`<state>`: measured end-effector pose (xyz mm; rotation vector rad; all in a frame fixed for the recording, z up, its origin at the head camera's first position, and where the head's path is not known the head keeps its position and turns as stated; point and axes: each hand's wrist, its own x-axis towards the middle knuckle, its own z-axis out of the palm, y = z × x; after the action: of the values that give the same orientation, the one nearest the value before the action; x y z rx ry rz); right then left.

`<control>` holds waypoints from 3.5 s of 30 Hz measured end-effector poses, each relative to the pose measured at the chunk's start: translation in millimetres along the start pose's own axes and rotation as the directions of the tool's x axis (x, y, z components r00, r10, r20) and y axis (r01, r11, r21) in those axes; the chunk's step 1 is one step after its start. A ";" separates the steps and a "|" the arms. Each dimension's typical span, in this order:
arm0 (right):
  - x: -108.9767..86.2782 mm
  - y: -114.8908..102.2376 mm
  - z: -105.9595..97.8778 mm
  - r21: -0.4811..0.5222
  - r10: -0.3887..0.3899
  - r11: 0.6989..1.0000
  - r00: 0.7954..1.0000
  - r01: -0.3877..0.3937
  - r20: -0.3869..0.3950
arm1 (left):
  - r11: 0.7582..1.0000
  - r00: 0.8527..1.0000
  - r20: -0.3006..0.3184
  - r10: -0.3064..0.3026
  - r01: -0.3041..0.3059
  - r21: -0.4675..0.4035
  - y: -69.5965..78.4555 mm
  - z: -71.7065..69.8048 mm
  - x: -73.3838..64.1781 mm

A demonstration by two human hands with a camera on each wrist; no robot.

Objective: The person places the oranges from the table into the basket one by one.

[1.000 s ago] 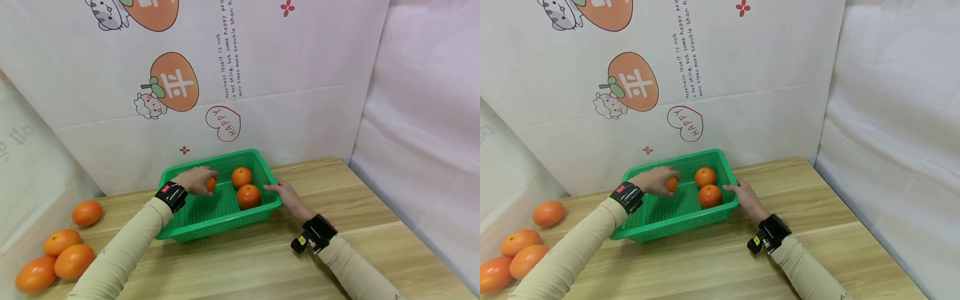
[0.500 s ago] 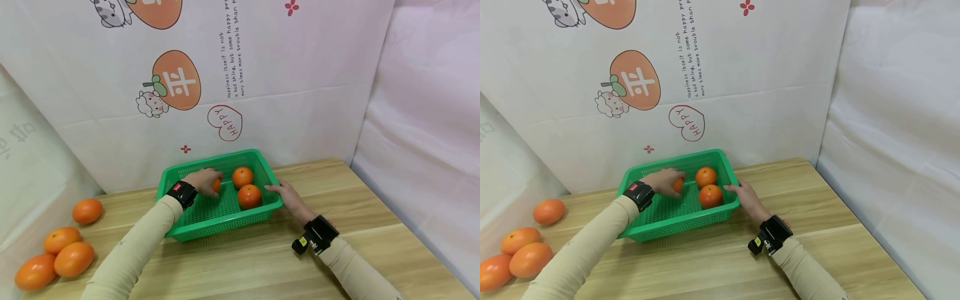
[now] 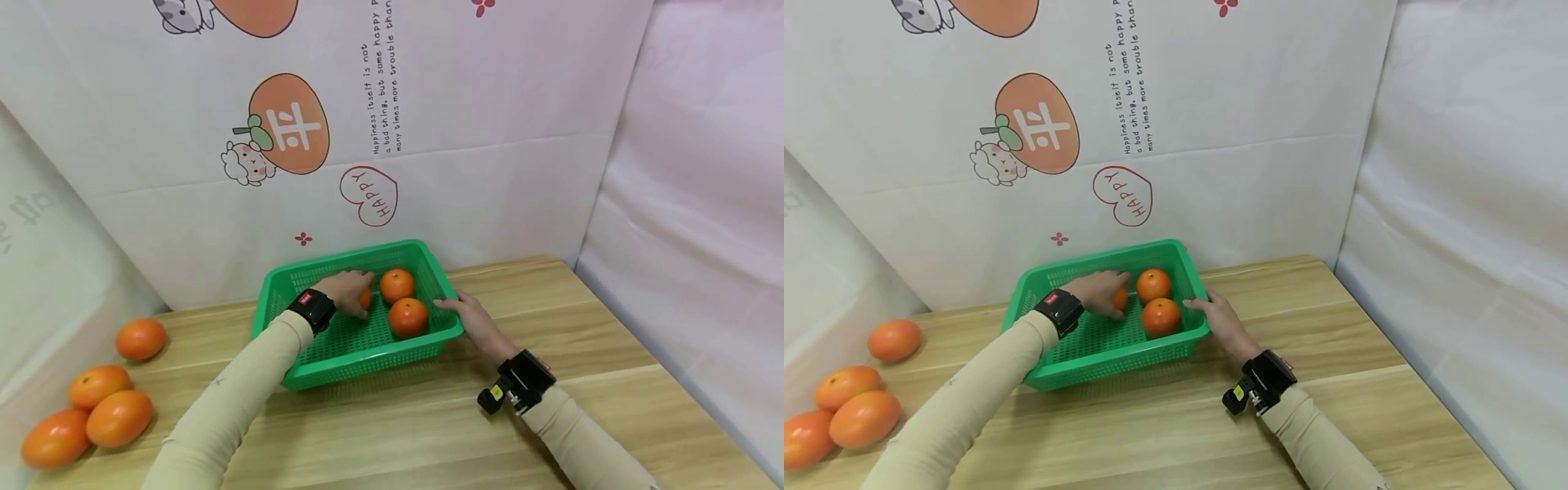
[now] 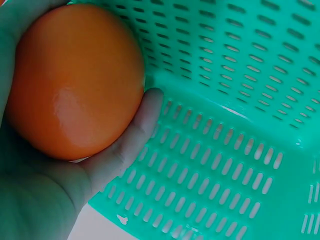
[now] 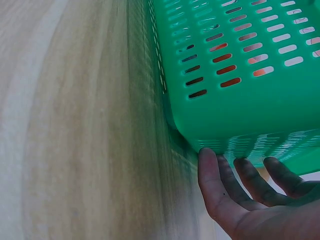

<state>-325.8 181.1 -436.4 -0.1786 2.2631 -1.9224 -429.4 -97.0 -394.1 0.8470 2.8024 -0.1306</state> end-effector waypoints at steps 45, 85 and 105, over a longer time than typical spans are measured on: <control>1.2 1.8 -2.7 0.007 -0.002 1.000 1.000 0.002 0.005 | 0.991 0.981 -0.180 0.076 -0.055 0.121 -4.1 -17.0 -9.7; -0.5 0.9 -1.2 0.003 0.000 1.000 1.000 0.000 0.027 | 0.987 0.807 -0.568 0.160 -0.136 0.085 -46.3 -42.3 -125.5; 1.2 -1.0 -4.8 -0.025 0.019 1.000 0.999 -0.018 0.032 | 0.992 0.841 -0.529 -0.115 0.067 -0.109 -49.6 -22.6 -189.6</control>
<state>-328.0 185.3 -434.7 -0.1901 2.2604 -1.8695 -306.8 -236.8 -328.1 0.8314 3.3376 0.2564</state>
